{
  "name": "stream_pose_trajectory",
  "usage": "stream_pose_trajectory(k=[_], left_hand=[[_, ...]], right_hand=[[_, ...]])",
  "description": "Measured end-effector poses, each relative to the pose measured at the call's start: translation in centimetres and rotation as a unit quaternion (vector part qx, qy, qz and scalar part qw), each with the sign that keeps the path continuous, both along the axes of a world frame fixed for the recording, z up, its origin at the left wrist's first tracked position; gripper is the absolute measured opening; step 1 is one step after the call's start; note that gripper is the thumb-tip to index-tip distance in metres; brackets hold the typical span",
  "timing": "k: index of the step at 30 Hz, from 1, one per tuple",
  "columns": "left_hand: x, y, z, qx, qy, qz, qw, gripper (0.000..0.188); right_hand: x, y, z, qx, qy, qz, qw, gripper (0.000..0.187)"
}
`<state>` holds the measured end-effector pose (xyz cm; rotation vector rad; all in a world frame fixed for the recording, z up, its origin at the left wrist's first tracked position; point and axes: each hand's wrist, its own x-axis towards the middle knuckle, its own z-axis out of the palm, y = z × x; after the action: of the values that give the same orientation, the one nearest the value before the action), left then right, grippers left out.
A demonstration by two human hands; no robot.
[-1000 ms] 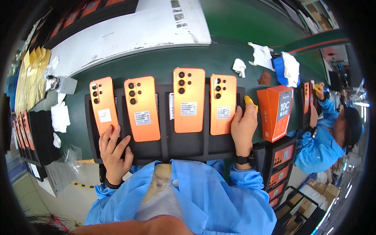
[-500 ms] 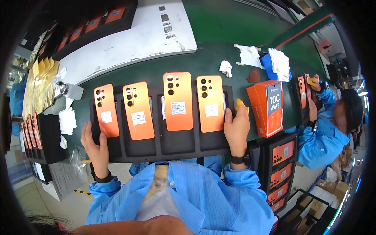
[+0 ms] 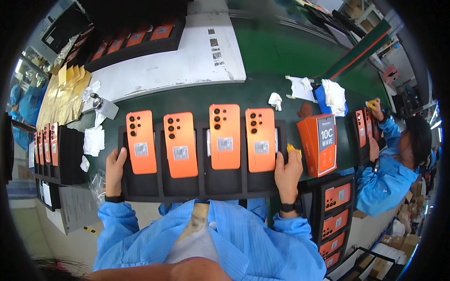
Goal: Cleaning and assembling smartphone components in a factory setting.
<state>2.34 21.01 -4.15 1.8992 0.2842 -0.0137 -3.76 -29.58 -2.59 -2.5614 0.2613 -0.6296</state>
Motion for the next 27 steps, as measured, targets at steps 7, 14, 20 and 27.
stream_pose_trajectory(k=[7, 14, 20, 27], left_hand=[[-0.1, -1.8, 4.7, -0.274, -0.025, -0.009, 0.961, 0.033], [-1.2, -1.0, 4.5, -0.364, -0.071, 0.059, 0.927, 0.032], [1.2, -3.0, 4.9, -0.489, -0.119, 0.087, 0.860, 0.031], [7.7, -5.7, 2.1, -0.461, -0.142, 0.136, 0.865, 0.031]], right_hand=[[3.9, -0.3, 1.7, 0.006, -0.043, 0.009, 0.999, 0.025], [11.6, 0.4, 4.2, -0.054, -0.076, 0.059, 0.994, 0.032], [20.0, 2.6, 7.6, -0.017, -0.157, 0.101, 0.982, 0.033], [15.3, 10.2, 5.1, 0.004, -0.220, 0.210, 0.953, 0.027]])
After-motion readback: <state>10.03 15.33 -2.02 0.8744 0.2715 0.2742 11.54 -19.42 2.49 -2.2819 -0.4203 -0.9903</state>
